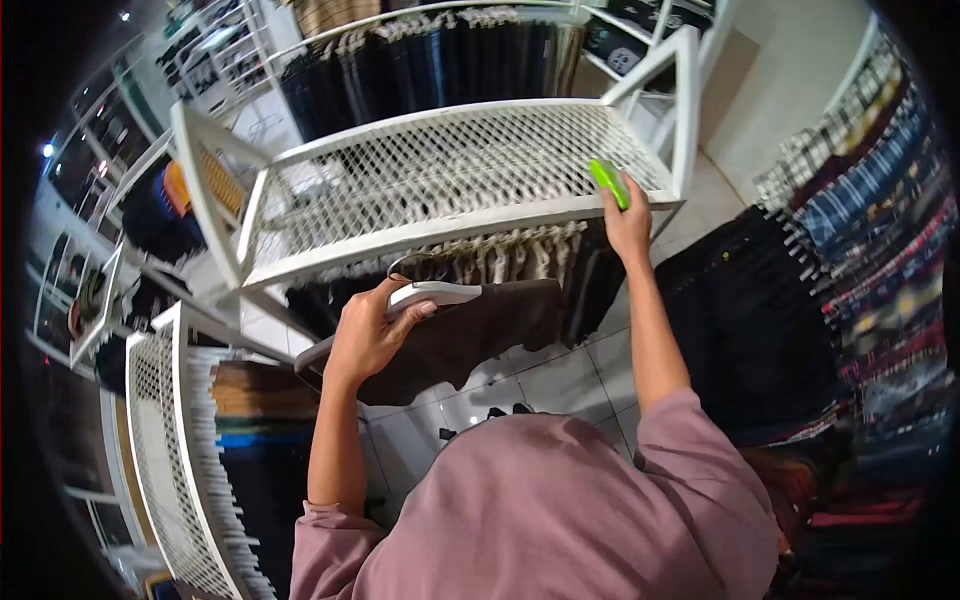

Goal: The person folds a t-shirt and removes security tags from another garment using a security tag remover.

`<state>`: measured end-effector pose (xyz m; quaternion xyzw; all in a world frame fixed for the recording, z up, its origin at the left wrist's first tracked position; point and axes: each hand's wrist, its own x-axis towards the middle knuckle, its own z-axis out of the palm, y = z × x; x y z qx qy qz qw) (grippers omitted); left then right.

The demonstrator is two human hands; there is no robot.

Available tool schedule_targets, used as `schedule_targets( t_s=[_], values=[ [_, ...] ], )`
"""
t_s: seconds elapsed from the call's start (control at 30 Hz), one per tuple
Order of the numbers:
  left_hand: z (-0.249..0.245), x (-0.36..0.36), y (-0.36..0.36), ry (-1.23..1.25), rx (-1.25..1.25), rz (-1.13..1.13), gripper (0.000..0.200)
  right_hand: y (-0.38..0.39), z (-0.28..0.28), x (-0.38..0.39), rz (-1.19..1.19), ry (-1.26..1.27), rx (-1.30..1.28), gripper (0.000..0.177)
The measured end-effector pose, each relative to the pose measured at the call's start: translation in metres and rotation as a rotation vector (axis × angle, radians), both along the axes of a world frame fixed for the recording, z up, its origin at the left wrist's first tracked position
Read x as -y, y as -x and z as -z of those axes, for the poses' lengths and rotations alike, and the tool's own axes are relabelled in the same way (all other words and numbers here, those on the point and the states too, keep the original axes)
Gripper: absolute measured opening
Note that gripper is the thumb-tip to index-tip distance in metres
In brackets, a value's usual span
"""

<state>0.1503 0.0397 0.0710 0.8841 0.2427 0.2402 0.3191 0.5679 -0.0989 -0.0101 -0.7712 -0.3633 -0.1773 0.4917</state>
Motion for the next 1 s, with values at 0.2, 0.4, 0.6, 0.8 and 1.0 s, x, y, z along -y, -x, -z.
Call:
schedule_targets(
  t_s=[0.2,0.4,0.6,0.8,1.0],
  values=[
    [-0.008,0.003,-0.071,-0.038,-0.04,0.053,0.051,-0.089,0.003,-0.006,0.217,0.204,0.222,0.053],
    [-0.018,0.006,-0.096,0.068,-0.119,0.05,0.055,-0.126,0.021,-0.011,0.158,0.352,0.153,0.056],
    [-0.02,0.0,-0.061,0.019,-0.094,0.002,0.065,-0.005,-0.046,-0.015,-0.148,0.093,0.241,0.049],
    [-0.046,-0.01,0.013,0.098,-0.054,-0.203,0.059,0.154,-0.074,-0.025,-1.094,0.522,-0.063,0.038],
    [-0.018,-0.027,0.12,-0.058,0.082,-0.623,0.068,0.246,-0.055,-0.073,-1.413,0.395,-0.326,0.034]
  ],
)
